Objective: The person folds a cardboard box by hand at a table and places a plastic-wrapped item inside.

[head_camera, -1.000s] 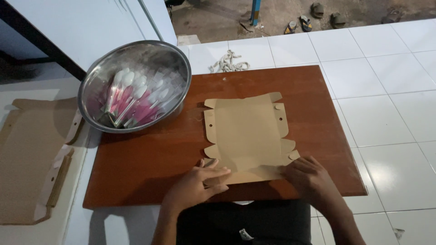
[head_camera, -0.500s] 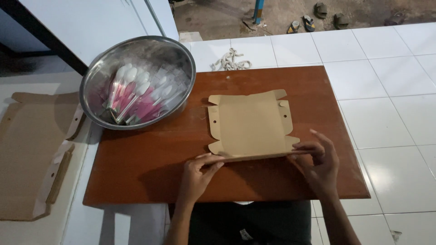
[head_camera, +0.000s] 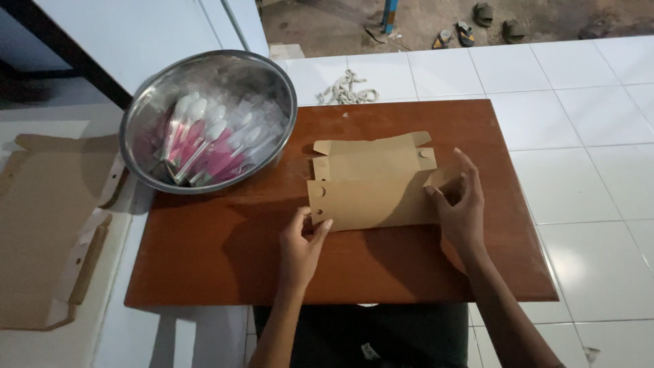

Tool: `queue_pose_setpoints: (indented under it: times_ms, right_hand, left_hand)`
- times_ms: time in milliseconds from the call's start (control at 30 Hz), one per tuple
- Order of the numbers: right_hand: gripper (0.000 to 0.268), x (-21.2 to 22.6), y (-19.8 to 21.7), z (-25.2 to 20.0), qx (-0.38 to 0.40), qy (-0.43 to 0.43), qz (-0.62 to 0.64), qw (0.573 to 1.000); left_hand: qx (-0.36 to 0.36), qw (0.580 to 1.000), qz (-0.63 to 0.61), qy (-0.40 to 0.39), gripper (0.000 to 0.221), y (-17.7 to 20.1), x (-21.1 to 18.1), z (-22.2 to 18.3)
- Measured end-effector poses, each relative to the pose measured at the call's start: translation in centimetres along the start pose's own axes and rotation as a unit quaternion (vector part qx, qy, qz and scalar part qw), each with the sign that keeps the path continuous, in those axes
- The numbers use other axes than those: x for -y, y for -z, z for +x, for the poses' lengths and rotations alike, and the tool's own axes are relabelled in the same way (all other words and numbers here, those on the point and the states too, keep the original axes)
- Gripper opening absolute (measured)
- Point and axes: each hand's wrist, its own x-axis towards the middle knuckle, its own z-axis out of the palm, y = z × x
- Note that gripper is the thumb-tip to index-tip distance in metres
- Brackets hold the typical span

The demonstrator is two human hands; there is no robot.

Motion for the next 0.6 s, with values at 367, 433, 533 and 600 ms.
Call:
queue_pose_setpoints:
  times_ms: [367, 433, 533, 600]
  right_hand:
    - [0.048, -7.0, -1.8, 1.4, 0.14, -0.037, -0.232, 0.962]
    - [0.046, -6.4, -2.1, 1.2, 0.156, -0.032, -0.254, 0.954]
    - [0.047, -5.3, -1.9, 0.6, 0.164, -0.02, -0.27, 0.949]
    - [0.047, -5.0, -1.9, 0.3, 0.142, 0.016, -0.278, 0.95]
  left_hand:
    - [0.03, 0.934, 0.301, -0.191, 0.071, -3.2, 0.5, 0.4]
    - [0.062, 0.906, 0.357, -0.219, 0.067, -4.2, 1.0, 1.5]
    - [0.187, 0.893, 0.364, -0.187, 0.072, -5.4, 1.4, 3.0]
    - [0.212, 0.885, 0.372, -0.181, 0.067, -5.8, 1.4, 3.9]
